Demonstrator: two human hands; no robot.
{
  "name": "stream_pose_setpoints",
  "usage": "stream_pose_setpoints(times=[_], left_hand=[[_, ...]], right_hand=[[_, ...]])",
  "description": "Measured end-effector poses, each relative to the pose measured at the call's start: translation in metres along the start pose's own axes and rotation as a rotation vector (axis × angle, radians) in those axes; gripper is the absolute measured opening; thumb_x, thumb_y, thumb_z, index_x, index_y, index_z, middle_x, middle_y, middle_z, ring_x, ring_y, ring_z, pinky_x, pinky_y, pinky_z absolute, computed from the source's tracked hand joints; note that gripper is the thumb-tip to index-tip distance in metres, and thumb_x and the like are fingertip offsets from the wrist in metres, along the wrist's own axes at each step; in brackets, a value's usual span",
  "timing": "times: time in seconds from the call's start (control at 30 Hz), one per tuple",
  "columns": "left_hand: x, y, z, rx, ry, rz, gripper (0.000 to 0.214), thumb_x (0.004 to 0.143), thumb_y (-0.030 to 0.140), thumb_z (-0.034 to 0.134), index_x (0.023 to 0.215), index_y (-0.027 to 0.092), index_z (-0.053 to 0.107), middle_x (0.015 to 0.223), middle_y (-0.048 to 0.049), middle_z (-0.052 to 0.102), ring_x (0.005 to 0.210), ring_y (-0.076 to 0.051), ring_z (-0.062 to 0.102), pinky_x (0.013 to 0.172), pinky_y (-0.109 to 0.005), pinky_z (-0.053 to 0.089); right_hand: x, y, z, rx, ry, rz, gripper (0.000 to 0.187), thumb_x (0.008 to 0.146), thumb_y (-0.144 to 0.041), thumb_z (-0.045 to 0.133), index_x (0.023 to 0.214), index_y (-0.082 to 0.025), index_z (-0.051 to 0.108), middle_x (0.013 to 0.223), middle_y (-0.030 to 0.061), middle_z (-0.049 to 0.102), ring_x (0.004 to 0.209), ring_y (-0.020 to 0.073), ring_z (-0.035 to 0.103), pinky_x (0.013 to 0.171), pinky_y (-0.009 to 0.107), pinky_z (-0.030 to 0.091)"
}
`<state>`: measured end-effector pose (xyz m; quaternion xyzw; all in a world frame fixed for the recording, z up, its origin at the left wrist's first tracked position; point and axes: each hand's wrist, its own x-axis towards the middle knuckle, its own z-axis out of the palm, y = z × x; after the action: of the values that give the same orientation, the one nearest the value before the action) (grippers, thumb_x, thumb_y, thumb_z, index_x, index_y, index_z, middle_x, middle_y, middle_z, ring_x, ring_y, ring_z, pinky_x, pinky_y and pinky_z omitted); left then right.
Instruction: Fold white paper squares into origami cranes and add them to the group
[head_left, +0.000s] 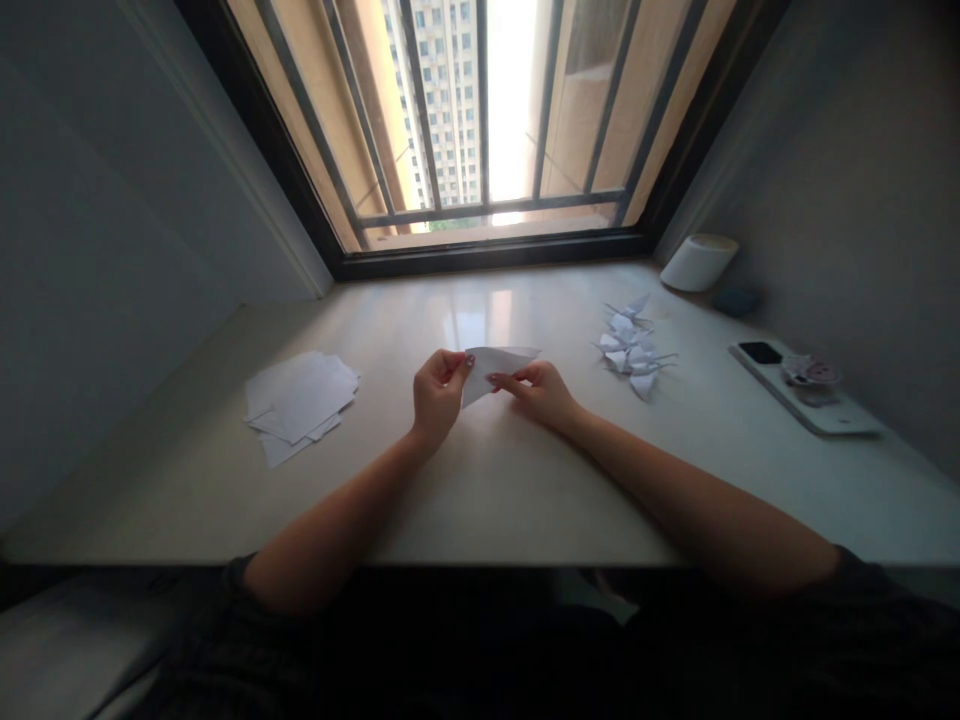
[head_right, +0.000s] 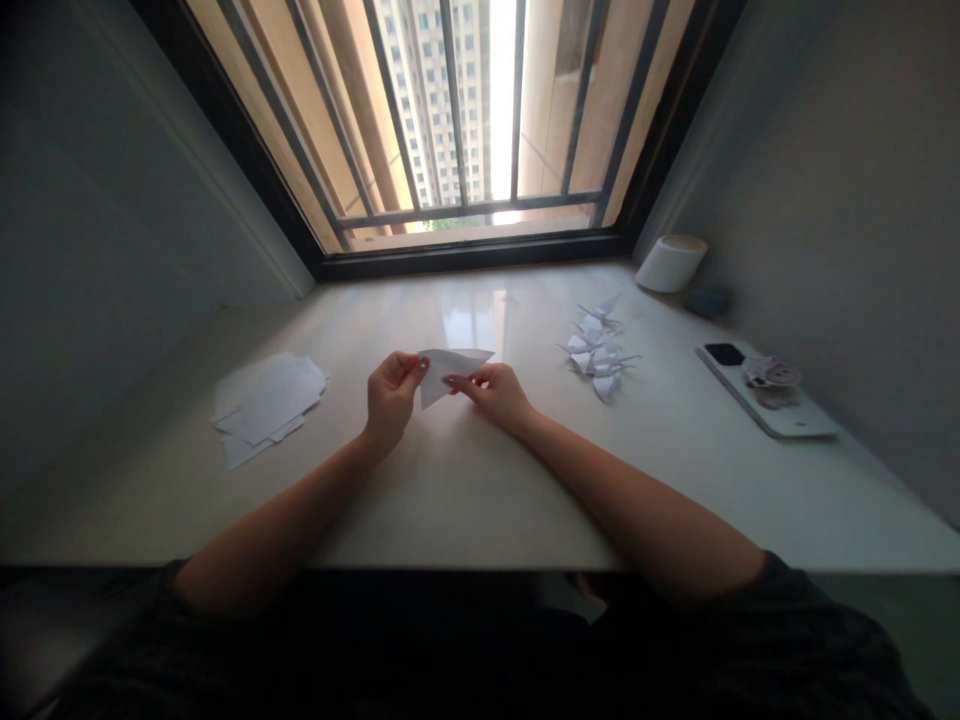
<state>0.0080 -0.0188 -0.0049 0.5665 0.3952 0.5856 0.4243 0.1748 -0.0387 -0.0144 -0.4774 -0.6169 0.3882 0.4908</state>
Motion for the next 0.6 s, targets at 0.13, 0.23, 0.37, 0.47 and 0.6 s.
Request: stream_pose_setpoints(times=[0.13,0.23,0.37,0.47,0.6], left_hand=[[0.0011,0.0028,0.0009,-0.076,-0.024,-0.081,0.023,0.073,0.036,0.072,0.082,0.017,0.062,0.073,-0.0012,0.067,0.065,-0.013,0.061,0.063,-0.025,0.048],[0.002,0.0051,0.0003,-0.091,-0.061,-0.107,0.026,0.072,0.037,0.073,0.085,0.016,0.064,0.072,-0.0017,0.068,0.063,-0.012,0.061,0.061,-0.025,0.048],[0.0033,0.0075,-0.0009,-0.104,-0.086,-0.12,0.03,0.07,0.039,0.075,0.088,0.016,0.065,0.073,-0.0018,0.069,0.062,-0.012,0.06,0.06,-0.024,0.047],[0.0032,0.0076,-0.0023,-0.082,-0.193,-0.154,0.034,0.071,0.043,0.074,0.09,0.015,0.067,0.077,-0.0032,0.069,0.066,-0.013,0.061,0.062,-0.025,0.047],[0.0018,0.0059,-0.0053,0.126,-0.296,-0.16,0.036,0.073,0.05,0.071,0.072,0.014,0.067,0.066,-0.0012,0.063,0.062,-0.012,0.056,0.057,-0.023,0.042]], right_hand=[[0.0,-0.0026,-0.0003,0.049,0.005,0.061,0.032,0.069,-0.051,0.072,0.061,-0.02,0.074,0.067,0.0043,0.073,0.062,0.0183,0.064,0.062,0.029,0.045],[0.0003,-0.003,-0.0007,0.084,0.001,0.082,0.033,0.067,-0.052,0.074,0.061,-0.019,0.074,0.068,0.0049,0.074,0.063,0.0187,0.065,0.063,0.029,0.046],[0.0002,-0.0023,-0.001,0.128,-0.003,0.086,0.035,0.065,-0.055,0.074,0.062,-0.019,0.073,0.072,0.0056,0.075,0.068,0.02,0.066,0.067,0.03,0.048],[-0.0002,-0.0018,-0.0011,0.133,0.027,0.078,0.037,0.065,-0.056,0.073,0.062,-0.02,0.073,0.071,0.0053,0.074,0.068,0.0202,0.066,0.067,0.031,0.048],[-0.0001,-0.0014,-0.0014,0.102,0.095,0.07,0.037,0.066,-0.057,0.073,0.059,-0.02,0.072,0.064,0.0039,0.072,0.064,0.0188,0.065,0.064,0.03,0.047]])
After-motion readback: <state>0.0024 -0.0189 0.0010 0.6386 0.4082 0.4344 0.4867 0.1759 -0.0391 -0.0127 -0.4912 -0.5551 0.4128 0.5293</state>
